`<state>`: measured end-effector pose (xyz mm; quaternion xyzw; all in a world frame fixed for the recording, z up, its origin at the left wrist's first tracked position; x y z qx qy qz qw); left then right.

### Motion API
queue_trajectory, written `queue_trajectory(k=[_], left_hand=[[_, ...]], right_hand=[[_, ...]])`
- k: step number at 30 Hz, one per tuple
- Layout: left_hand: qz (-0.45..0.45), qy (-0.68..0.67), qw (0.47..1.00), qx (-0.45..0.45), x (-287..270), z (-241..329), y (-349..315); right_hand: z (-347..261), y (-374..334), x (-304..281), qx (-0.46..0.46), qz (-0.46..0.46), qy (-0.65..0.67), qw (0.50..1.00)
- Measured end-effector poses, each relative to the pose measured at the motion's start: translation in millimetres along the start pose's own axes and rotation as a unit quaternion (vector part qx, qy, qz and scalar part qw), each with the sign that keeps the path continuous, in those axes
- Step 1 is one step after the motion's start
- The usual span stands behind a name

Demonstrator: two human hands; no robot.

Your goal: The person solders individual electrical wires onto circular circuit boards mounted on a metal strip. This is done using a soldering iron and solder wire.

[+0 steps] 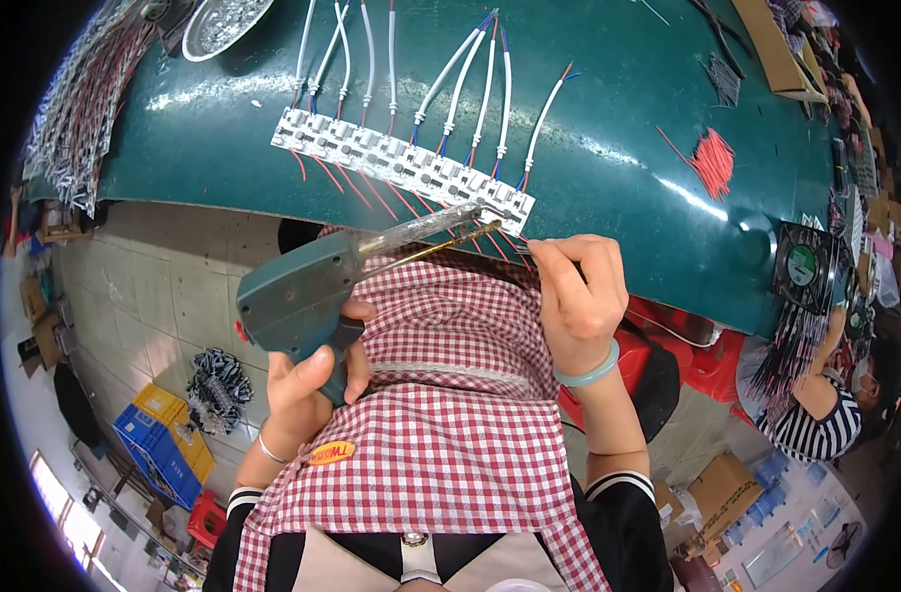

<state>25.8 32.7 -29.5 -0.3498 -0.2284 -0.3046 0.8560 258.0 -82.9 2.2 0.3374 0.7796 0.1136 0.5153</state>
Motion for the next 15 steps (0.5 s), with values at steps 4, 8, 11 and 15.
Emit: queue_trajectory(k=[4, 8, 11, 15], left_hand=[[-0.03, 0.098, 0.993, 0.05, -0.1, 7.5, -3.0], [-0.039, 0.21, 0.976, 0.029, -1.1, 3.0, -5.6], [-0.024, 0.306, 0.951, 0.016, 5.1, 2.2, -11.4], [-0.045, 0.521, 0.844, 0.116, 14.7, 8.2, -3.2]], right_hand=[[-0.2, -3.8, 0.1, 0.003, 0.003, -0.008, 1.0], [0.1, -3.8, 0.1, 0.014, -0.001, -0.005, 1.0], [1.9, -4.4, -0.3, 0.015, 0.001, -0.003, 1.0], [2.8, -3.4, 1.0, 0.009, -0.001, 0.004, 1.0]])
Point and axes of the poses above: each hand's wrist, its own y-axis towards the middle knuckle, its own x-axis out of the palm, z = x × y, the point moved 7 cm from there along y, towards the middle knuckle
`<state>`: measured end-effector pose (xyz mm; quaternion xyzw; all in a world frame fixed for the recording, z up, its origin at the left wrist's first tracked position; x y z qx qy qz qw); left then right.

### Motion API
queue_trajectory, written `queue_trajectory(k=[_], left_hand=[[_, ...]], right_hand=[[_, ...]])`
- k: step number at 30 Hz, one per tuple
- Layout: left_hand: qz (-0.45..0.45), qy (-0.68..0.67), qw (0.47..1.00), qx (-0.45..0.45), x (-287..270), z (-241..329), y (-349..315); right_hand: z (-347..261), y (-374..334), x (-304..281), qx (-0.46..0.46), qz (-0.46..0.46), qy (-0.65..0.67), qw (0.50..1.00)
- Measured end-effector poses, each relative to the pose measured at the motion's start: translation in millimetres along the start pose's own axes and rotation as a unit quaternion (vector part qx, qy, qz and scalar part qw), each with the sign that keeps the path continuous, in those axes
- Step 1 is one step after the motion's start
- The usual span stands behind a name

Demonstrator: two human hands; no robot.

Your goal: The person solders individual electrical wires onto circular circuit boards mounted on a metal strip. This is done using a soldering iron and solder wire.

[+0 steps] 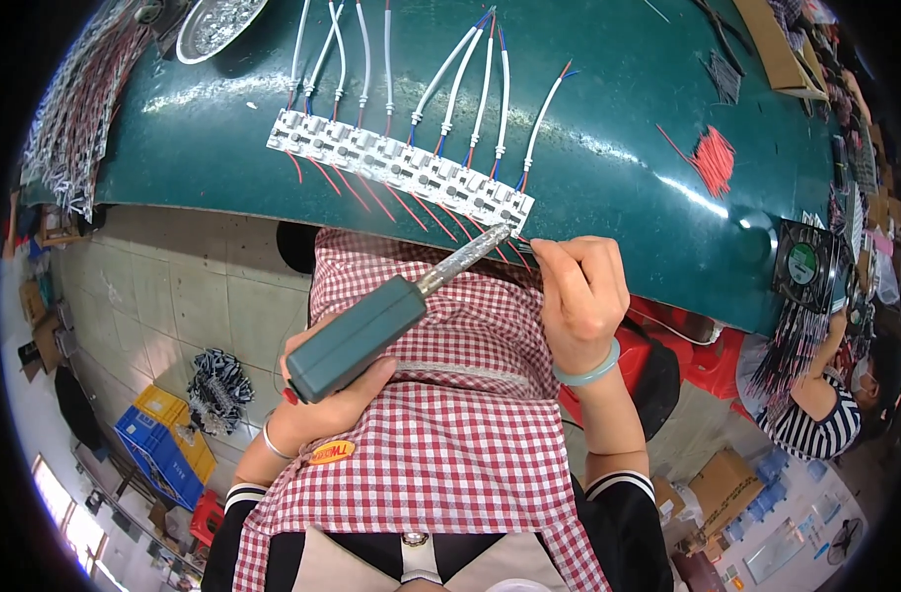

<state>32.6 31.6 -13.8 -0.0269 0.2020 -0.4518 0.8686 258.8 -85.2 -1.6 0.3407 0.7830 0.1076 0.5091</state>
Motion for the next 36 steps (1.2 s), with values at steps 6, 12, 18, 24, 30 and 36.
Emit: queue_trajectory(k=[6, 12, 18, 24, 30, 36], left_hand=[[-0.002, 0.124, 0.979, 0.164, 4.3, 25.8, 13.6], [-0.002, 0.124, 0.976, 0.178, 4.6, 31.5, 16.2], [-0.005, 0.095, 0.984, 0.151, 5.5, 28.1, 18.8], [0.023, 0.117, 0.977, 0.175, 1.6, 28.2, 13.8], [0.025, 0.107, 0.979, 0.172, 1.9, 24.9, 12.9], [0.017, 0.117, 0.977, 0.175, 2.7, 25.8, 14.3]], right_hand=[[-0.8, 0.7, 0.2, 0.002, -0.004, 0.005, 1.0], [-0.6, -0.2, 0.8, 0.0, -0.01, -0.006, 1.0], [-8.0, 3.4, 0.3, -0.022, -0.031, -0.039, 0.999], [-9.7, 3.2, 1.3, -0.021, -0.046, -0.053, 0.997], [-9.0, 0.5, 1.1, -0.005, -0.026, -0.049, 0.998], [-5.7, 1.3, 0.8, 0.006, -0.02, -0.033, 0.999]])
Point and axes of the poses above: each hand's wrist, its own y-axis towards the middle knuckle, its own x-axis out of the palm, z = x × y, the point moved 7 cm from there along y, towards the middle knuckle
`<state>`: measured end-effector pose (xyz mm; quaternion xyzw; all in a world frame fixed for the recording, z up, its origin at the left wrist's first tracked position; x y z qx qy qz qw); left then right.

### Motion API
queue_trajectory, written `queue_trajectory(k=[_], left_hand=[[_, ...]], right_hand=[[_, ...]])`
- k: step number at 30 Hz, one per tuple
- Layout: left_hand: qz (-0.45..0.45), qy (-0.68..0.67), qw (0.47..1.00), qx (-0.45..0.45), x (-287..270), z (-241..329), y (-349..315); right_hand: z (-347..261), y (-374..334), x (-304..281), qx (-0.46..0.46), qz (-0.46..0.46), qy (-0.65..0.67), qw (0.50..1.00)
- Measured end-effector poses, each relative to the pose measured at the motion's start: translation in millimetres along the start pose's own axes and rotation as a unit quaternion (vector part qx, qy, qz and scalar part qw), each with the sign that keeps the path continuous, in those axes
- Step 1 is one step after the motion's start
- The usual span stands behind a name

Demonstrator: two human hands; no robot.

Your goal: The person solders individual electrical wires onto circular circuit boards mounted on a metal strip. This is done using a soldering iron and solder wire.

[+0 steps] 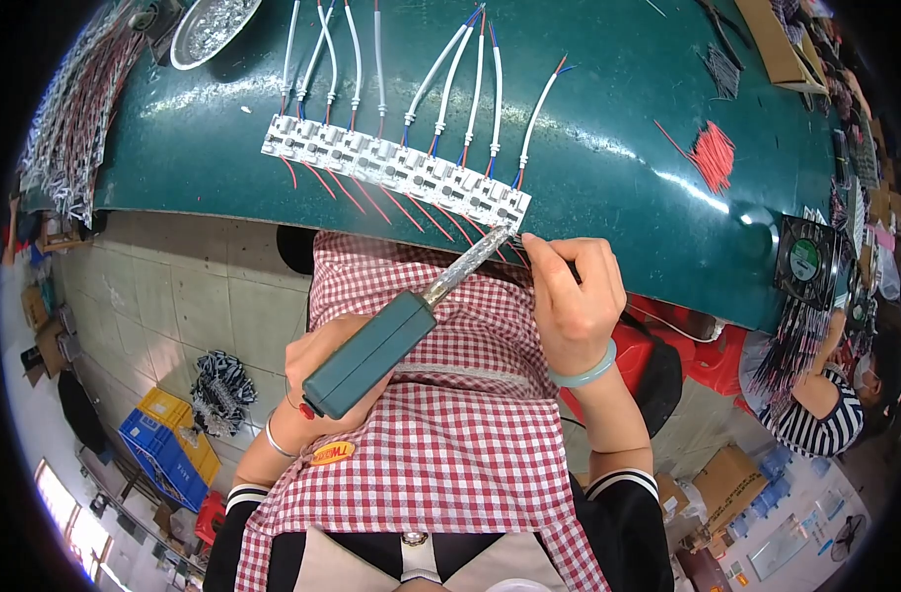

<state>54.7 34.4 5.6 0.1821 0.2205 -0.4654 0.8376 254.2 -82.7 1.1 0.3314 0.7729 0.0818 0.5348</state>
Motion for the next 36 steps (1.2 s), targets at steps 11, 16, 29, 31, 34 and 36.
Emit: queue_trajectory(k=[11, 16, 29, 31, 34, 36], left_hand=[[0.01, 0.007, 1.0, -0.003, -1.3, 0.6, 1.3], [0.018, 0.043, 0.997, 0.056, -2.3, 9.9, 6.6], [0.013, 0.046, 0.997, 0.055, -1.1, 8.8, 5.4], [0.009, 0.062, 0.996, 0.065, -1.6, 10.7, 5.5], [0.01, 0.059, 0.996, 0.066, -2.0, 10.8, 5.5], [0.012, 0.054, 0.997, 0.061, -1.9, 10.8, 5.3]], right_hand=[[12.6, 4.3, -2.5, 0.065, -0.008, 0.044, 0.997], [7.7, 8.6, 0.1, 0.057, -0.043, 0.006, 0.997], [9.2, 12.4, 7.6, 0.062, -0.08, 0.0, 0.995], [9.9, 12.9, 4.8, 0.068, -0.067, 0.025, 0.995], [13.5, 10.6, 4.6, 0.081, -0.071, 0.03, 0.994], [12.5, 10.9, 4.1, 0.071, -0.077, 0.02, 0.994]])
Point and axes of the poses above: each hand's wrist, its own y-axis towards the middle knuckle, its own x-axis out of the palm, z = x × y, the point moved 7 cm from there along y, towards the middle knuckle
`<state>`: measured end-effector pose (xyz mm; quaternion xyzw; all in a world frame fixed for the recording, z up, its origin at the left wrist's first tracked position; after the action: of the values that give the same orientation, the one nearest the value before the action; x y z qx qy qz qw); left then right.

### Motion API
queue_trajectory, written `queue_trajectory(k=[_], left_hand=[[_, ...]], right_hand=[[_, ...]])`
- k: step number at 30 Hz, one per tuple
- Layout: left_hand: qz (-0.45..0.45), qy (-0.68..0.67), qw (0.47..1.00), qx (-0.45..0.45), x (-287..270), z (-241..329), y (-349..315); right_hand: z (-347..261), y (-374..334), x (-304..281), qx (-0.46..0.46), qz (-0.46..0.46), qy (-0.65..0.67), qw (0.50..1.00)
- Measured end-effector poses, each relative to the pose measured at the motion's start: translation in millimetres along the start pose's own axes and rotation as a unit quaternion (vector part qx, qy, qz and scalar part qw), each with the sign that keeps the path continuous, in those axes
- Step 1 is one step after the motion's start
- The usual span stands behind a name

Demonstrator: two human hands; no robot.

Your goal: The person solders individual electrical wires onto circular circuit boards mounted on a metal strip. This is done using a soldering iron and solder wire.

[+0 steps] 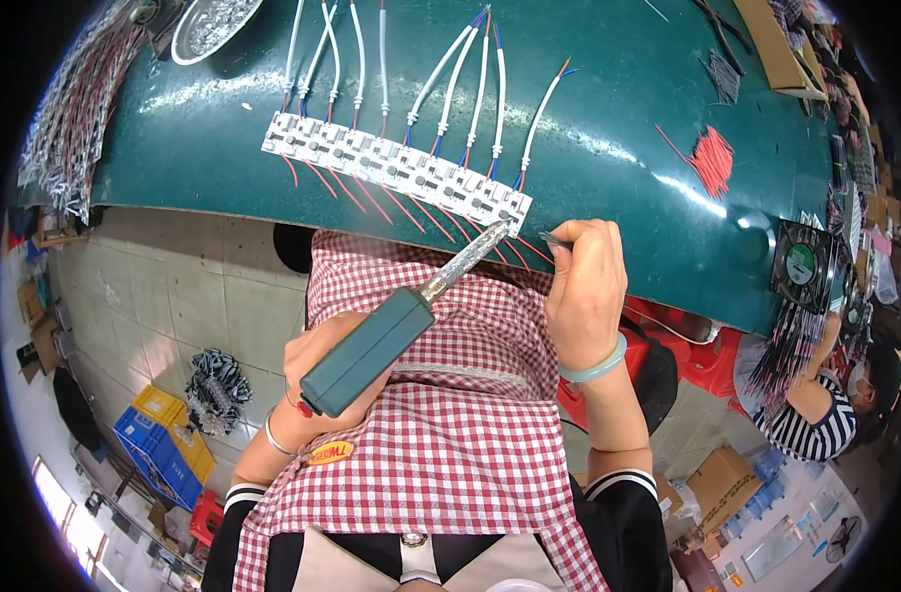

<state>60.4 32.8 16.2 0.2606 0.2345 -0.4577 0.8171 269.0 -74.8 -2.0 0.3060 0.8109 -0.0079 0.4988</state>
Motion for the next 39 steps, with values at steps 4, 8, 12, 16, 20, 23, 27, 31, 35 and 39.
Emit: queue_trajectory(k=[4, 8, 12, 16, 20, 23, 27, 31, 35, 39], left_hand=[[-0.002, -0.015, 1.0, -0.011, 1.5, -2.6, -0.9], [0.005, -0.033, 0.999, -0.014, 3.0, -4.7, -2.1], [0.003, -0.055, 0.998, -0.035, 3.8, -8.4, -4.8], [0.002, -0.074, 0.996, -0.05, 5.6, -12.0, -6.9], [0.001, -0.086, 0.995, -0.058, 7.6, -12.5, -6.2], [0.007, -0.108, 0.992, -0.067, 8.6, -14.7, -6.1], [0.004, -0.101, 0.993, -0.063, 8.6, -14.8, -6.0], [-0.029, -0.09, 0.994, -0.063, 8.9, -17.2, -8.9], [-0.028, -0.09, 0.992, -0.079, 8.8, -15.5, -5.7], [-0.015, -0.054, 0.997, -0.044, 5.6, -7.1, -1.6]], right_hand=[[-2.6, -3.4, -1.7, -0.039, 0.025, 0.042, 0.998], [-4.6, -6.5, -5.2, -0.067, 0.069, 0.06, 0.994], [-5.5, -8.4, -6.2, -0.079, 0.075, 0.052, 0.993], [-5.2, -9.1, -6.4, -0.079, 0.074, 0.048, 0.993], [-5.6, -9.3, -5.8, -0.082, 0.074, 0.05, 0.993], [-5.5, -9.8, -4.9, -0.085, 0.076, 0.044, 0.992], [-7.3, -9.5, -5.0, -0.087, 0.073, 0.032, 0.993], [-7.4, -10.0, -4.5, -0.089, 0.072, 0.026, 0.993], [-6.9, -10.4, -4.1, -0.09, 0.07, 0.023, 0.993], [-6.9, -10.6, -4.4, -0.093, 0.07, 0.021, 0.993]])
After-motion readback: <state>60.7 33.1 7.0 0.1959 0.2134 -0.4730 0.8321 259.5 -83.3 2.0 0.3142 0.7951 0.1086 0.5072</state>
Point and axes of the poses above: each hand's wrist, its own y-axis towards the middle knuckle, its own x-axis out of the palm, z = x × y, the point moved 7 cm from there along y, towards the middle knuckle
